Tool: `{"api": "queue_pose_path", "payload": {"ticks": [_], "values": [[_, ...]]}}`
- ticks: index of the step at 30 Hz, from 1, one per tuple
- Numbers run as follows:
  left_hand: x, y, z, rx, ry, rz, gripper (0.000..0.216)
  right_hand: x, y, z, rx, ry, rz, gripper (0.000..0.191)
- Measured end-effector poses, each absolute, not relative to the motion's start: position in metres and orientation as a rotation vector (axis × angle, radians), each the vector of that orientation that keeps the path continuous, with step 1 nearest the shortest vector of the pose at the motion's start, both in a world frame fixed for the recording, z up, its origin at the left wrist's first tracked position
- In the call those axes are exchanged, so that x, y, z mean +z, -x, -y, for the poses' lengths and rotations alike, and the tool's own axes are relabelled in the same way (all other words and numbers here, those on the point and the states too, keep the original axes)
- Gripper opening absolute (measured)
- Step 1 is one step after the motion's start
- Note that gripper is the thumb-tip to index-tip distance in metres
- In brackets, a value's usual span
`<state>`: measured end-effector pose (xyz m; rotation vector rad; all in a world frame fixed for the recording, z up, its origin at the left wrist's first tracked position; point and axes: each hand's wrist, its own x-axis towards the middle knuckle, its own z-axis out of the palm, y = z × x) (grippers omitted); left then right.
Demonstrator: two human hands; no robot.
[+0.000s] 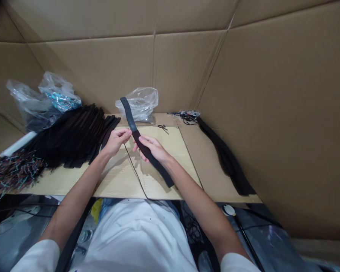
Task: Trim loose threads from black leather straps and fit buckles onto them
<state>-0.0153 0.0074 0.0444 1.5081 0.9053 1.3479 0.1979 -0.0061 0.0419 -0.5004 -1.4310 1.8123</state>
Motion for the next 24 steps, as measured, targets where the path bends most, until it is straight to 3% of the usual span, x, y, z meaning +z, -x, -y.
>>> {"api": "queue_pose_path", "payload": {"ticks": [5, 11, 20, 24], "values": [[0.0422, 0.0181, -0.0074, 1.157, -1.494, -0.784, 0.063, 0.0427, -0.1964, 0.0117, 1.864, 0.543, 1.456, 0.052], [0.0413, 0.0141, -0.0081, 1.454, -1.415, -0.907, 0.070, 0.0477, -0.1966, 0.0146, 1.724, 0.559, 1.426, 0.053], [0.0470, 0.0179, -0.0019, 1.271, -1.447, -0.761, 0.066, 0.0450, -0.1987, 0.0117, 1.807, 0.557, 1.341, 0.042], [0.0425, 0.0162, -0.0074, 1.387, -1.373, -0.815, 0.064, 0.0401, -0.1919, 0.0117, 1.834, 0.573, 1.383, 0.043]]}}
